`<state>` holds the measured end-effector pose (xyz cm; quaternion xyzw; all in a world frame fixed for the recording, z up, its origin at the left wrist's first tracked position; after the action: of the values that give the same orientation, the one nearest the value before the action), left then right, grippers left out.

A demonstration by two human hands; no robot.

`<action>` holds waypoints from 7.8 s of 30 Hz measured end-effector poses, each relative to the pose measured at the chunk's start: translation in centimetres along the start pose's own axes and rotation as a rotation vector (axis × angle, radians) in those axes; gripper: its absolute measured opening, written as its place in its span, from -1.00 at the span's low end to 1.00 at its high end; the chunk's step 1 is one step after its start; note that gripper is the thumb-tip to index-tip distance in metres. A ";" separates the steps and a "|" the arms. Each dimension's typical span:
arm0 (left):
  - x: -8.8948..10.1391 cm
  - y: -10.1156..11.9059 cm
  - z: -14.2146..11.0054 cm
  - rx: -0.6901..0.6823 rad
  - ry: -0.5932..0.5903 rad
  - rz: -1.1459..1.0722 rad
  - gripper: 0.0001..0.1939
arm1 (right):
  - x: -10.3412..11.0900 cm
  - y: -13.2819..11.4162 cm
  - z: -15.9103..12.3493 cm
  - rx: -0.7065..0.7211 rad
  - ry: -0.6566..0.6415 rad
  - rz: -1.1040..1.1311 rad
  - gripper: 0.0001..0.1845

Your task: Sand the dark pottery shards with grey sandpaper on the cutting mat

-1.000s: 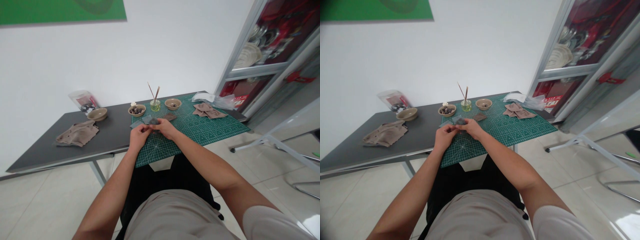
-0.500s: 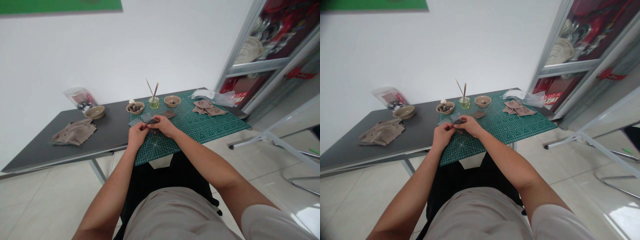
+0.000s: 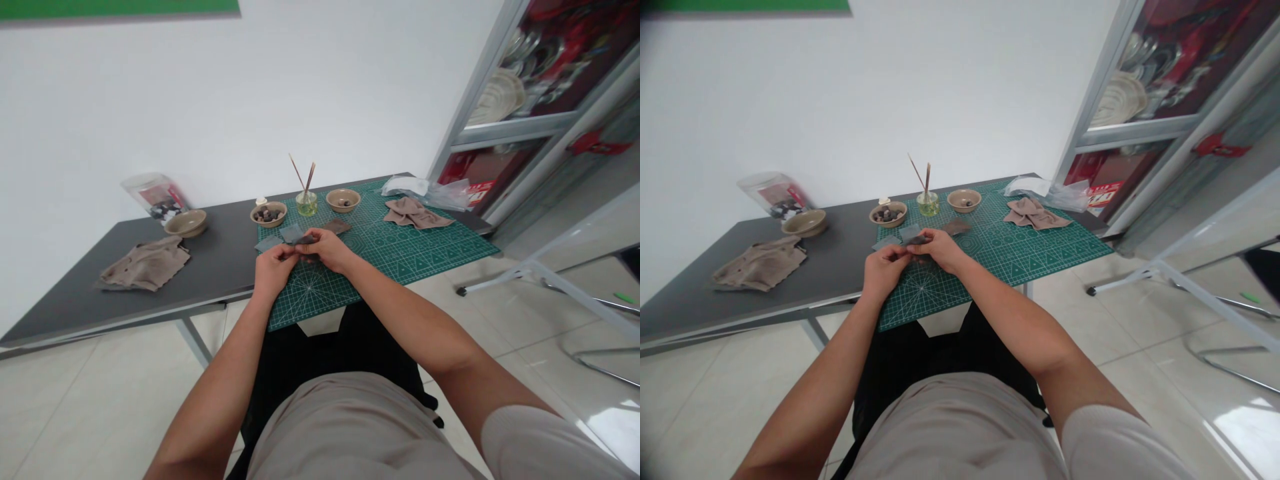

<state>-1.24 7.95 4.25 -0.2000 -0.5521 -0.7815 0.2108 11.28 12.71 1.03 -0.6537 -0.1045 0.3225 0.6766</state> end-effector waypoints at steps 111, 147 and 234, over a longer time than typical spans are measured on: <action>-0.3 -0.4 0.1 -0.002 -0.039 0.037 -0.92 | -0.3 0.1 -0.3 -0.058 -0.037 -0.300 -0.61; -1.2 -2.0 0.2 0.047 -0.049 -0.243 -0.94 | -0.4 -0.4 -0.5 0.014 -0.017 -0.208 -0.55; 0.2 -0.3 -0.2 -0.097 0.022 -0.219 -0.89 | -1.0 -0.8 -0.9 0.033 -0.090 -0.076 -0.57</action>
<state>-1.59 7.81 4.03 -0.1396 -0.5298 -0.8279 0.1203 11.23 11.47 1.93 -0.6228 -0.1539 0.3273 0.6937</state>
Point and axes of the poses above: each hand's wrist, its own z-axis towards the middle knuckle, its own x-axis out of the back of the hand, y = z × x, the point moved 9 cm from there along z, towards the middle knuckle, and after that the axes turned 9 degrees about -y, right-handed, at the moved point
